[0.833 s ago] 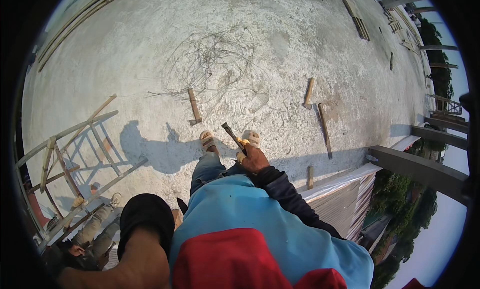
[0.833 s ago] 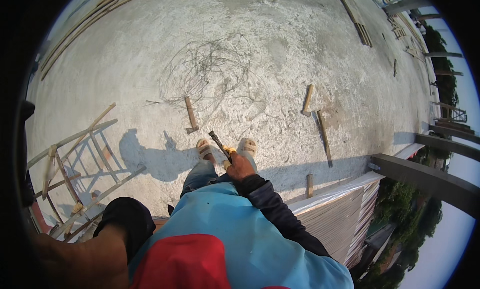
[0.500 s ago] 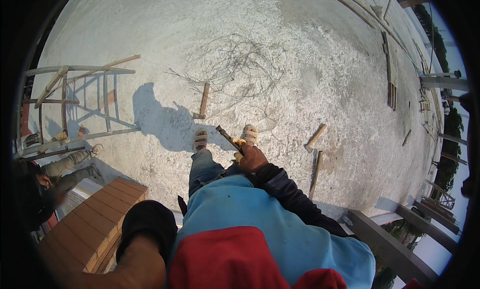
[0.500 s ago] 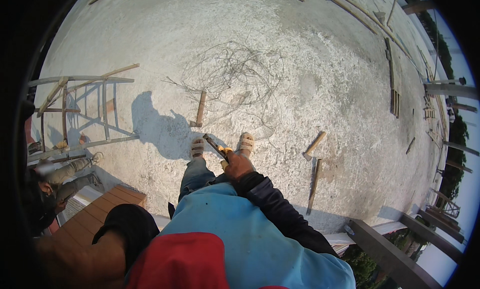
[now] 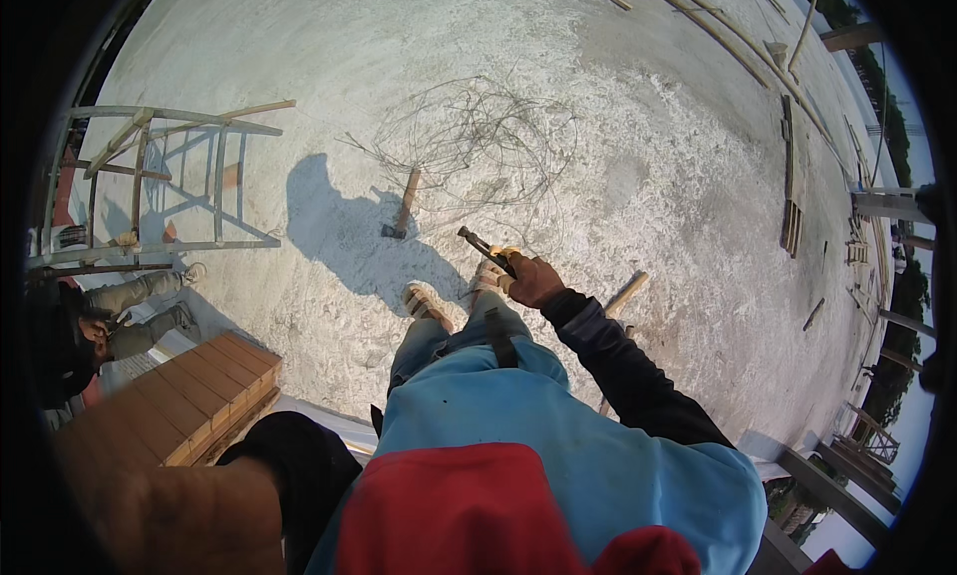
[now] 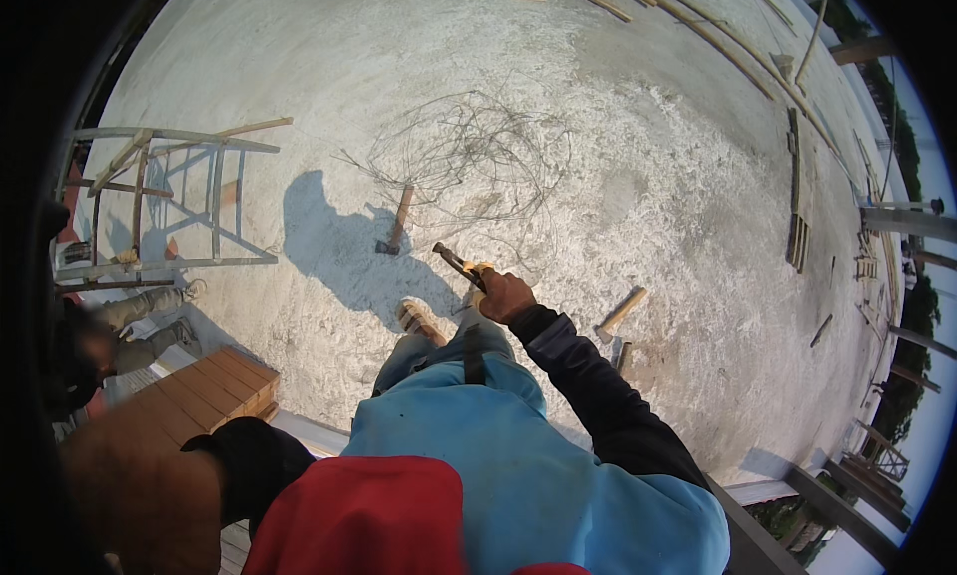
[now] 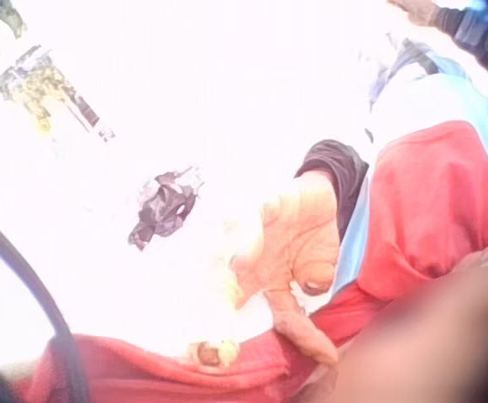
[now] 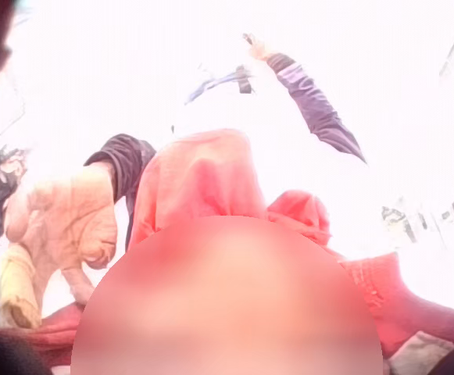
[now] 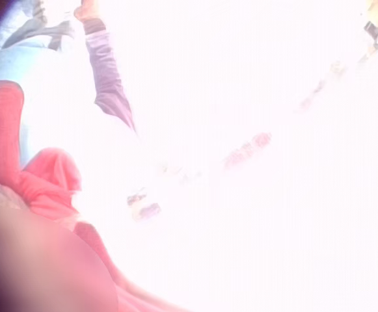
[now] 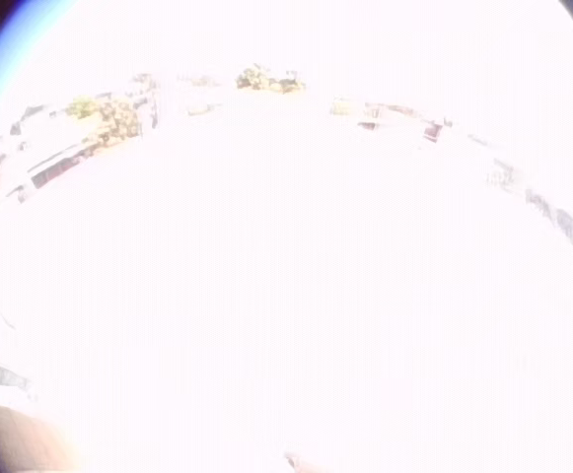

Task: The person uses pliers to twist and tighten wire ties around a vertical wooden formwork panel on a construction site. They repeatedly position the wire, twist it with the pliers, and trim excess wire, working along the edge of the panel.

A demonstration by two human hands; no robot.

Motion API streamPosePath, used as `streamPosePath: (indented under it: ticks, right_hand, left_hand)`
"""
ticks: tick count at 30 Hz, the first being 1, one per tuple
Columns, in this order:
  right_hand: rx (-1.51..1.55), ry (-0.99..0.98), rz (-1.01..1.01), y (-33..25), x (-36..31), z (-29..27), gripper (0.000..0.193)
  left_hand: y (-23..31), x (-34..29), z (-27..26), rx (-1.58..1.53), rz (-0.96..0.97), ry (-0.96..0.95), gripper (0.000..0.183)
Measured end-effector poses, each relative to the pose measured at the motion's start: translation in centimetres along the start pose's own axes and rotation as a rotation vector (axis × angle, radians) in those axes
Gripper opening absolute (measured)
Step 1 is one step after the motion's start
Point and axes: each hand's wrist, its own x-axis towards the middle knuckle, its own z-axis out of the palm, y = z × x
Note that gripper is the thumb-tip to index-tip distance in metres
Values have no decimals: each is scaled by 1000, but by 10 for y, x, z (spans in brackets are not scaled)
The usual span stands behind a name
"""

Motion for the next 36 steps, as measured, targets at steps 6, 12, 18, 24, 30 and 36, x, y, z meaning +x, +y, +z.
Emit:
streamPosePath:
  ticks: [6, 12, 18, 24, 30, 36]
  right_hand:
    - [427, 171, -44, -80, -25, 3, 44]
    - [414, 189, -173, -134, -45, -1, 35]
    - [451, 103, -346, -109, -12, -35, 44]
    - [697, 203, -262, 41, 130, -81, 24]
    - [335, 219, 449, 292, 331, -60, 38]
    - [310, 163, 738, 437, 434, -42, 51]
  left_hand:
    - [-109, -153, -11, -255, -1142, -410, 54]
    - [-141, -282, -28, -578, -2049, -462, 79]
    - [-166, -325, 38, -607, -2131, -329, 58]
    - [-210, -391, 76, -325, -1861, 43, 47]
    - [-269, -457, 35, 632, -2040, -792, 46]
    - [-262, -511, 6, 847, -2048, -1113, 45]
